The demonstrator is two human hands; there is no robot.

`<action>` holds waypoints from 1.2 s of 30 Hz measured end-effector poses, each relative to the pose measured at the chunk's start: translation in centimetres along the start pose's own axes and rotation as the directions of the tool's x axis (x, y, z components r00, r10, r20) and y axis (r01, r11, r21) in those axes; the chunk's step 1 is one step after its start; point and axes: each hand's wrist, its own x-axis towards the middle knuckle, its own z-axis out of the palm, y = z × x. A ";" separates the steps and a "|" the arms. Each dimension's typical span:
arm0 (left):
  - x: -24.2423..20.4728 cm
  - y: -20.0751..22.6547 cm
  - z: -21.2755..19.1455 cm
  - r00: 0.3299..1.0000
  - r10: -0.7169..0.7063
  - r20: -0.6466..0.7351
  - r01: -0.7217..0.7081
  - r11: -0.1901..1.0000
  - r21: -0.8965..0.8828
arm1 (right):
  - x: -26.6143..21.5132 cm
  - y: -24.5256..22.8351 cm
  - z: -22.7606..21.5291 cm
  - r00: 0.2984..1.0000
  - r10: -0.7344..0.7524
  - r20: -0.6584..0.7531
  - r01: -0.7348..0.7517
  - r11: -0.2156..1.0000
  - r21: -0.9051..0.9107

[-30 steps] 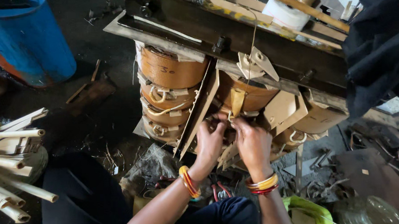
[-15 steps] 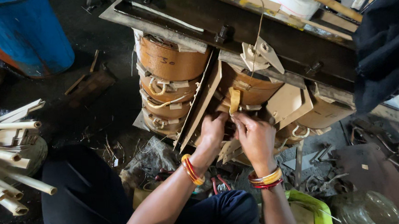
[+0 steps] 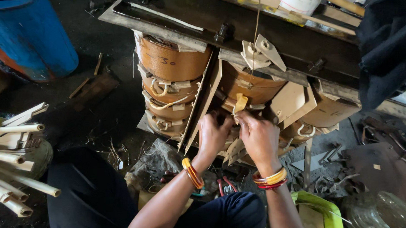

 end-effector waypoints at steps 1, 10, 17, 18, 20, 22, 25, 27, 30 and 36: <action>-0.1 -0.3 0.2 0.934 -0.304 0.185 0.342 0.912 -0.225 | 0.0 -0.1 0.0 1.000 0.005 -0.003 -0.005 1.000 -0.005; -1.5 -2.7 1.5 0.994 -0.093 0.057 0.100 0.983 -0.156 | 0.0 -0.4 -0.4 1.000 -0.001 -0.001 0.001 1.000 0.028; 0.0 -0.3 -0.7 0.560 -0.590 0.581 0.828 0.432 -0.359 | 0.0 -0.6 0.0 0.999 -0.007 -0.044 0.007 1.000 -0.014; 0.2 0.2 -1.1 0.401 -0.615 0.679 0.912 0.198 -0.359 | -0.1 -0.6 0.0 0.998 -0.033 -0.057 0.031 0.999 -0.032; 0.1 1.3 -1.6 0.441 -0.529 0.725 0.890 0.155 -0.429 | -0.1 -0.6 0.2 0.999 -0.015 -0.040 0.014 1.000 -0.020; 0.0 1.7 -1.8 0.535 -0.538 0.652 0.845 0.318 -0.430 | 0.1 -0.5 0.1 0.997 0.074 0.024 -0.075 0.997 0.036; -0.7 1.0 -1.2 0.764 -0.471 0.440 0.626 0.705 -0.332 | -0.1 -0.2 0.1 1.000 -0.008 0.015 0.009 0.998 -0.055; -0.4 -0.3 -0.8 0.892 -0.245 0.379 0.409 0.794 -0.450 | 0.0 -0.1 0.0 0.999 0.036 0.038 -0.035 0.999 -0.025; -0.8 -1.6 0.4 0.976 -0.190 0.103 0.206 0.964 -0.171 | 0.2 -0.3 0.0 0.997 0.062 0.053 -0.062 0.998 -0.003; -2.9 -2.4 -1.2 0.361 -0.603 0.712 0.914 0.078 -0.398 | 0.1 -0.7 -0.1 1.000 0.028 0.008 -0.028 0.999 0.022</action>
